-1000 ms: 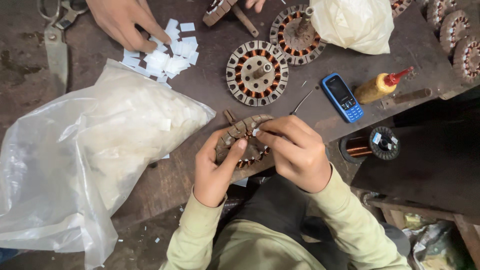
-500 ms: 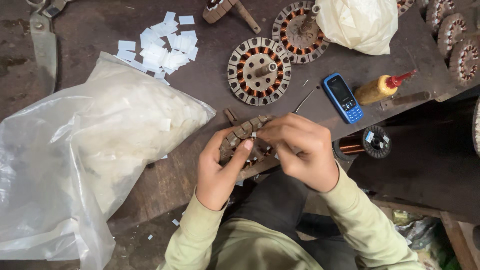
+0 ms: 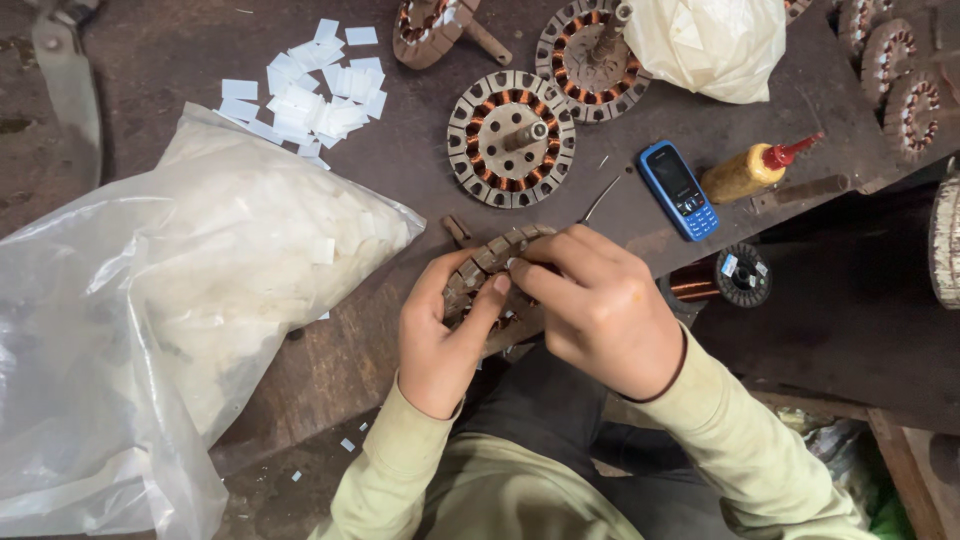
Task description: The person assembles small white insulating pieces onto a circular copper-wound stator, using a screwdriver to press and adjust the pieces into place. The person handles multiple stators and insulating pieces, placing finished units on the table.
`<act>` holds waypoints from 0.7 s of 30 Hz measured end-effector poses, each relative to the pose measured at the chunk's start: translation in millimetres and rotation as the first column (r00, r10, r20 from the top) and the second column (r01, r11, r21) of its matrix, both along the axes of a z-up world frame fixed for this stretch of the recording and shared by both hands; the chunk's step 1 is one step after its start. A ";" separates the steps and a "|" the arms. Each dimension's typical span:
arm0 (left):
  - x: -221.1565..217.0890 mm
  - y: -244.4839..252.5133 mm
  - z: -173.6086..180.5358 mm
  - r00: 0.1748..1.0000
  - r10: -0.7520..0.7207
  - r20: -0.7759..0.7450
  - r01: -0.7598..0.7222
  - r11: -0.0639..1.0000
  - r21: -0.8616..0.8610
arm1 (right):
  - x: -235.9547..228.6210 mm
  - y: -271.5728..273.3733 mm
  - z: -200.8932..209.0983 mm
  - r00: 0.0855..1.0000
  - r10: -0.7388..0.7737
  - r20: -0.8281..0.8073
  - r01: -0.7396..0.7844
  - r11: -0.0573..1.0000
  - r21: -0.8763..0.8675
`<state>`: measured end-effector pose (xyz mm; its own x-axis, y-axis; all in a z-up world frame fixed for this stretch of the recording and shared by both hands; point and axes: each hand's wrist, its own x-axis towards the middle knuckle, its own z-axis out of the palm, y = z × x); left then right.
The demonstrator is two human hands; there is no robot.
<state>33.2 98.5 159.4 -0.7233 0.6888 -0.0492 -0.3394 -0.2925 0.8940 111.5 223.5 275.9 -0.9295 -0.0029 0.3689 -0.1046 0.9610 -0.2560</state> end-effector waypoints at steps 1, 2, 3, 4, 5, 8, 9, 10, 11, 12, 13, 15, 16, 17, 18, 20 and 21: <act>0.5 0.3 -0.2 1.000 -0.001 -0.001 0.001 1.000 -0.004 | 0.3 -1.7 0.6 1.000 0.006 0.005 -0.006 0.999 0.035; 0.9 0.5 -0.4 1.000 -0.003 -0.002 0.003 1.000 -0.008 | 0.7 -3.8 1.0 1.000 0.012 0.010 -0.013 0.998 0.069; 0.5 0.8 -0.7 1.000 -0.003 -0.002 0.003 1.000 -0.012 | 0.5 -5.9 0.7 1.000 0.019 0.015 -0.020 0.994 0.104; -0.3 1.0 -0.9 0.998 0.007 -0.064 -0.007 1.000 -0.009 | 0.0 -8.2 -0.2 1.000 0.021 0.008 -0.022 0.991 0.136; -1.1 0.8 -0.8 0.992 0.017 -0.127 -0.018 1.000 -0.006 | -0.3 -10.5 -1.6 1.000 0.023 0.001 -0.023 0.986 0.167; -3.3 0.0 -0.3 0.988 0.005 -0.156 0.002 0.999 0.043 | 0.8 -12.9 -6.7 1.000 0.009 -0.014 -0.006 0.984 0.176; -3.6 -0.6 0.2 0.990 -0.009 -0.141 0.018 0.998 0.065 | 2.3 -12.5 -8.4 1.000 -0.001 -0.018 0.004 0.987 0.164; -3.6 -1.2 0.8 0.988 -0.009 -0.152 0.017 0.999 0.046 | 4.2 -10.7 -9.6 1.000 -0.009 -0.027 0.012 0.995 0.096; -3.8 -1.5 1.7 0.986 -0.009 -0.165 0.013 0.999 0.029 | 5.6 -7.1 -10.0 0.999 -0.016 -0.038 0.018 0.999 0.029; -3.8 -1.7 2.6 0.984 -0.008 -0.178 0.010 1.000 0.011 | 7.6 -3.4 -9.8 0.999 -0.024 -0.048 0.022 0.999 -0.038; -3.6 -1.8 3.7 0.983 -0.001 -0.183 0.002 1.000 0.002 | 10.0 0.2 -9.0 0.999 -0.037 -0.029 0.034 0.995 -0.095; -3.2 -1.8 5.9 0.981 0.013 -0.192 -0.017 1.000 -0.020 | 13.0 7.1 -7.1 0.998 -0.058 0.013 0.060 0.976 -0.210; -3.1 -1.7 6.6 0.983 0.007 -0.182 -0.010 1.000 -0.013 | 12.4 10.2 -7.0 0.999 -0.039 -0.002 0.038 0.981 -0.190; -2.5 -1.9 6.7 0.985 0.003 -0.170 -0.004 1.000 -0.008 | 11.5 12.4 -7.4 1.000 -0.019 -0.013 0.016 0.985 -0.173; -2.2 -1.9 6.4 0.987 -0.002 -0.158 0.002 1.000 -0.003 | 10.4 13.5 -8.1 1.000 0.002 -0.025 -0.006 0.988 -0.155; -2.0 -0.3 4.9 0.986 0.010 -0.168 -0.009 1.000 0.005 | 6.4 14.4 -10.3 0.999 0.032 -0.045 -0.036 0.995 -0.095; -2.2 0.1 3.9 0.985 0.017 -0.173 -0.016 1.000 0.008 | 4.1 14.2 -11.6 0.997 0.048 -0.055 -0.052 0.997 -0.065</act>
<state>31.1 98.5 163.3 -0.7318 0.6765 0.0827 -0.1744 -0.3032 0.9368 115.6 237.7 264.4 -0.9079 -0.0228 0.4185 -0.1673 0.9352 -0.3120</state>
